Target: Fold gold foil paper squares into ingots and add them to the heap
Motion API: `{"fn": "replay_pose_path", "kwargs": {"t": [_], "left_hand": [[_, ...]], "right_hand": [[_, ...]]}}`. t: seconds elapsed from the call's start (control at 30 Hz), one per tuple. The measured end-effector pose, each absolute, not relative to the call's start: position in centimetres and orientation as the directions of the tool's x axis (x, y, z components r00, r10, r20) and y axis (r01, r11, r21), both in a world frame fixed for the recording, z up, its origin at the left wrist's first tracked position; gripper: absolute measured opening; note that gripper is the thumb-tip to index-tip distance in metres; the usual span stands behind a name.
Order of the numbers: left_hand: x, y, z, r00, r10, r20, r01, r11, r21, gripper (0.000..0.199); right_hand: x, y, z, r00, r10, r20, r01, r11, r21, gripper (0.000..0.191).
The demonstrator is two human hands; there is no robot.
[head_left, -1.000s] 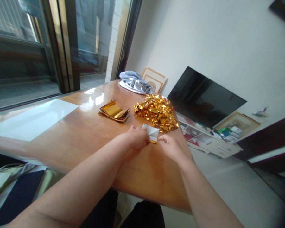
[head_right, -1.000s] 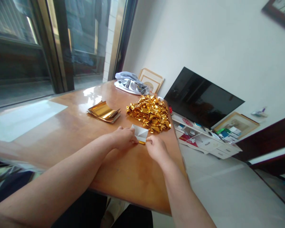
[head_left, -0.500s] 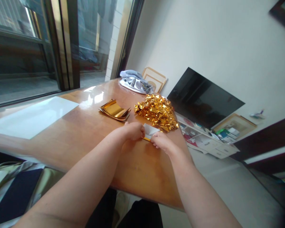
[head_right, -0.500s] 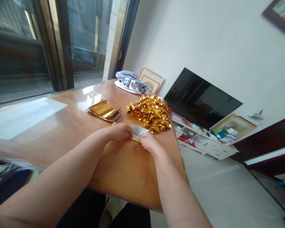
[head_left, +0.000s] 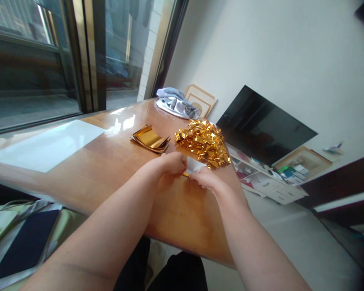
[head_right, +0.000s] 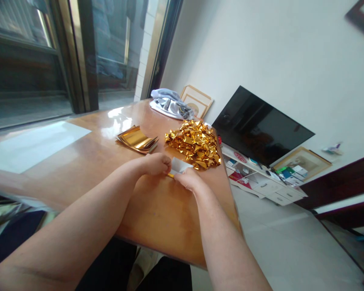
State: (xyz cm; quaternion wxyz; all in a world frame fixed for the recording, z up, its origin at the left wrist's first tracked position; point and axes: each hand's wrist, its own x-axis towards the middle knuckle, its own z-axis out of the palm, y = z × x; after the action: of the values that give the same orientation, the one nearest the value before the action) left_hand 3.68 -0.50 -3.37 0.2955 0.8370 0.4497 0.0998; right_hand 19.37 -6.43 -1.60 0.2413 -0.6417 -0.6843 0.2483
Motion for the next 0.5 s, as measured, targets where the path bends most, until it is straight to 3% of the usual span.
{"fn": "replay_pose_path", "kwargs": {"t": [0.27, 0.5], "left_hand": [[3.9, -0.5, -3.2, 0.534, 0.839, -0.105, 0.72, -0.386, 0.577, 0.016], [4.0, -0.7, -3.0, 0.506, 0.859, -0.078, 0.72, -0.371, 0.587, 0.02]], "right_hand": [[19.1, -6.6, -1.7, -0.041, 0.995, -0.095, 0.744, -0.033, -0.667, 0.017], [20.3, -5.0, -3.8, 0.06, 0.98, -0.192, 0.816, -0.159, -0.556, 0.023]]}}
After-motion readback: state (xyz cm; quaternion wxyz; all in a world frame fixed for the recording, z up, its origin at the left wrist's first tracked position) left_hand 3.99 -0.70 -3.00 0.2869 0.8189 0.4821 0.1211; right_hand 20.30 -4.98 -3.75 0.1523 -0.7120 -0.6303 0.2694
